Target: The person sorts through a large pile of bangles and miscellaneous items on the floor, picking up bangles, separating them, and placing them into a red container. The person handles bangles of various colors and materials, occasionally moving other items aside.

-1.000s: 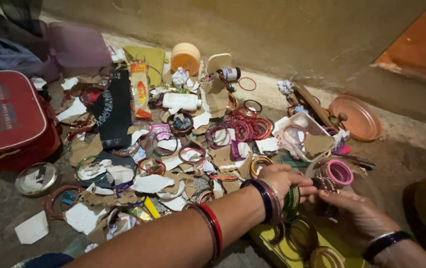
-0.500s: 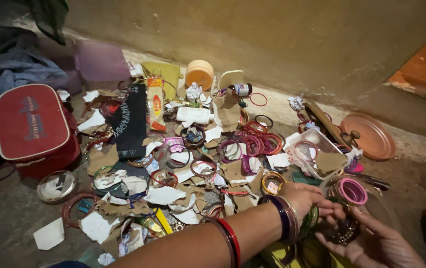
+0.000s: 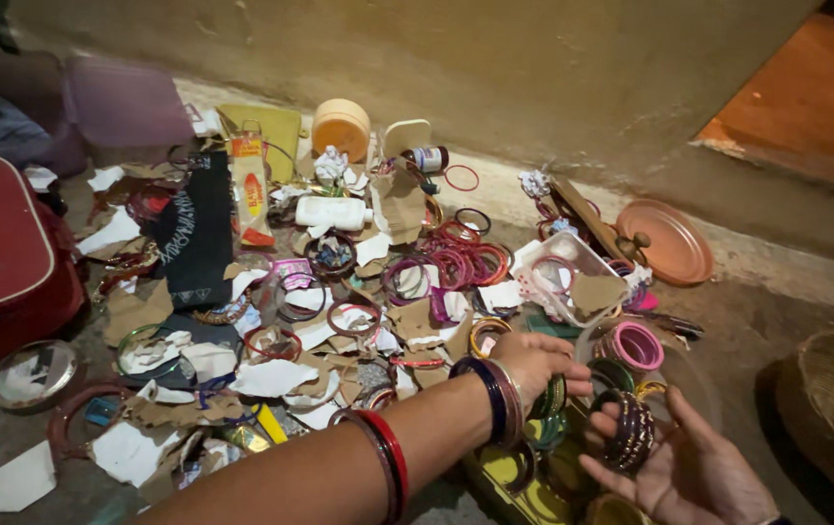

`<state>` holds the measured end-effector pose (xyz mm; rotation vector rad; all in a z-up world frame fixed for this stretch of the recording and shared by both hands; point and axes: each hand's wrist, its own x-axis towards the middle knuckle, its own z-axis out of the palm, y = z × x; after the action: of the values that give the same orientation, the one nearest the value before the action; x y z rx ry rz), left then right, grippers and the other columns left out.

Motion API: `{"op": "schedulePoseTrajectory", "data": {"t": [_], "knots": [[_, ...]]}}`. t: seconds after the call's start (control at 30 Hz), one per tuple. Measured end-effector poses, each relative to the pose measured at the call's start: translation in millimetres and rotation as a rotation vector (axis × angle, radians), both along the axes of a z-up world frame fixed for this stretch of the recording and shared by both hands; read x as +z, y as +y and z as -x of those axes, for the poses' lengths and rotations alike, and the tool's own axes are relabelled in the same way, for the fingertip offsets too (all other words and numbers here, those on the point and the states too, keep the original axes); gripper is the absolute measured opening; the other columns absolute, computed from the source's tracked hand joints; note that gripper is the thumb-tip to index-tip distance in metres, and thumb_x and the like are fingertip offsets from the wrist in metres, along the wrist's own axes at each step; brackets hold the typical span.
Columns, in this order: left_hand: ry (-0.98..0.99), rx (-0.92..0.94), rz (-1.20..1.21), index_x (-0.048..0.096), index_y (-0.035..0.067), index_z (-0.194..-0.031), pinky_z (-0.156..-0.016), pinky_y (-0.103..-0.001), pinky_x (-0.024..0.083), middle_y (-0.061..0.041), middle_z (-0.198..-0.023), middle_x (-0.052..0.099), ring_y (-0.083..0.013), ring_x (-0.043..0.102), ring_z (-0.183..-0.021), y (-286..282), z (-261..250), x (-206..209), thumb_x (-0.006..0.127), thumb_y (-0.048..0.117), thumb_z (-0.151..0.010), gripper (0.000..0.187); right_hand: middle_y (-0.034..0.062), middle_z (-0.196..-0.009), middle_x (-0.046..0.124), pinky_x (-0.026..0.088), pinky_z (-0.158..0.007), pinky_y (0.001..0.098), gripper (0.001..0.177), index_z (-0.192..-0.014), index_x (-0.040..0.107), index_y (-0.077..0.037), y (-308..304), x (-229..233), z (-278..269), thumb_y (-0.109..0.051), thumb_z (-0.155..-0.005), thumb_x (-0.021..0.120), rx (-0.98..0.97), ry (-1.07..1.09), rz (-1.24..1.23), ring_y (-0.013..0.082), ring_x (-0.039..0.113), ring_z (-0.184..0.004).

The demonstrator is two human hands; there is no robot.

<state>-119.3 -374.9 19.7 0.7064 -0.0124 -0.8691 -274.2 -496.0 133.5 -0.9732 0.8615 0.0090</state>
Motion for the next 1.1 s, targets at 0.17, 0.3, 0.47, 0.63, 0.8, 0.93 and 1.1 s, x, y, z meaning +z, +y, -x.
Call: {"op": "schedulePoseTrajectory", "data": {"t": [0.17,0.3,0.47,0.63,0.8,0.93,1.1], "knots": [[0.038,-0.048,0.003,0.056,-0.004,-0.118,-0.067,-0.041,0.065,-0.027,-0.097,0.073,-0.0348,0.077,-0.08,-1,2,-1,0.061,-0.002,-0.096,0.023,0.0181,-0.118,0.064,0.044,-0.11,0.0673,0.06,-0.141,0.055,-0.005,18,14,0,-0.053,-0.11,0.036,-0.022,0.061,0.031,0.031,0.06,-0.12],[0.062,-0.108,-0.042,0.051,0.004,-0.125,-0.058,-0.044,0.059,-0.025,-0.098,0.072,-0.0346,0.074,-0.076,-1,4,-3,0.056,0.006,-0.099,0.027,0.0203,-0.121,0.068,0.046,-0.108,0.0688,0.07,-0.14,0.055,0.001,-7,-7,4,-0.058,-0.108,0.035,0.133,-0.03,-0.04,0.0323,0.064,-0.118],[0.069,-0.1,0.007,0.046,-0.001,-0.135,-0.065,-0.044,0.065,-0.029,-0.103,0.072,-0.0388,0.076,-0.082,-3,7,-5,0.048,0.001,-0.1,0.035,0.0197,-0.118,0.073,0.048,-0.103,0.0671,0.067,-0.134,0.058,0.002,-32,-29,10,-0.056,-0.106,0.04,0.308,-0.235,-0.207,0.0319,0.068,-0.114],[0.002,-0.163,-0.037,0.044,0.0,-0.138,-0.064,-0.041,0.062,-0.028,-0.109,0.073,-0.0357,0.076,-0.086,6,10,-2,0.053,-0.001,-0.099,0.041,0.0199,-0.121,0.069,0.046,-0.106,0.0667,0.067,-0.137,0.056,0.001,-32,-24,12,-0.057,-0.107,0.04,0.187,-0.1,-0.105,0.033,0.065,-0.117],[-0.035,-0.168,-0.058,0.048,-0.003,-0.136,-0.066,-0.041,0.062,-0.029,-0.107,0.073,-0.0345,0.076,-0.086,14,19,11,0.063,-0.004,-0.094,0.044,0.0204,-0.124,0.064,0.044,-0.11,0.0643,0.064,-0.14,0.053,0.001,-21,-6,15,-0.053,-0.108,0.04,0.024,0.0,-0.016,0.0342,0.061,-0.119],[-0.073,-0.199,-0.048,0.052,-0.006,-0.13,-0.068,-0.039,0.064,-0.028,-0.103,0.074,-0.0346,0.077,-0.084,13,27,16,0.061,-0.007,-0.093,0.038,0.0182,-0.123,0.065,0.044,-0.107,0.0645,0.06,-0.14,0.055,-0.001,-17,7,19,-0.051,-0.109,0.041,-0.021,-0.019,0.013,0.033,0.061,-0.116],[-0.297,-0.275,-0.155,0.057,-0.007,-0.124,-0.066,-0.035,0.062,-0.028,-0.1,0.075,-0.034,0.077,-0.082,8,43,17,0.059,-0.013,-0.09,0.034,0.0152,-0.112,0.066,0.048,-0.102,0.0596,0.055,-0.128,0.057,-0.001,-18,17,20,-0.049,-0.105,0.042,-0.098,0.044,0.083,0.0277,0.064,-0.108]]}}
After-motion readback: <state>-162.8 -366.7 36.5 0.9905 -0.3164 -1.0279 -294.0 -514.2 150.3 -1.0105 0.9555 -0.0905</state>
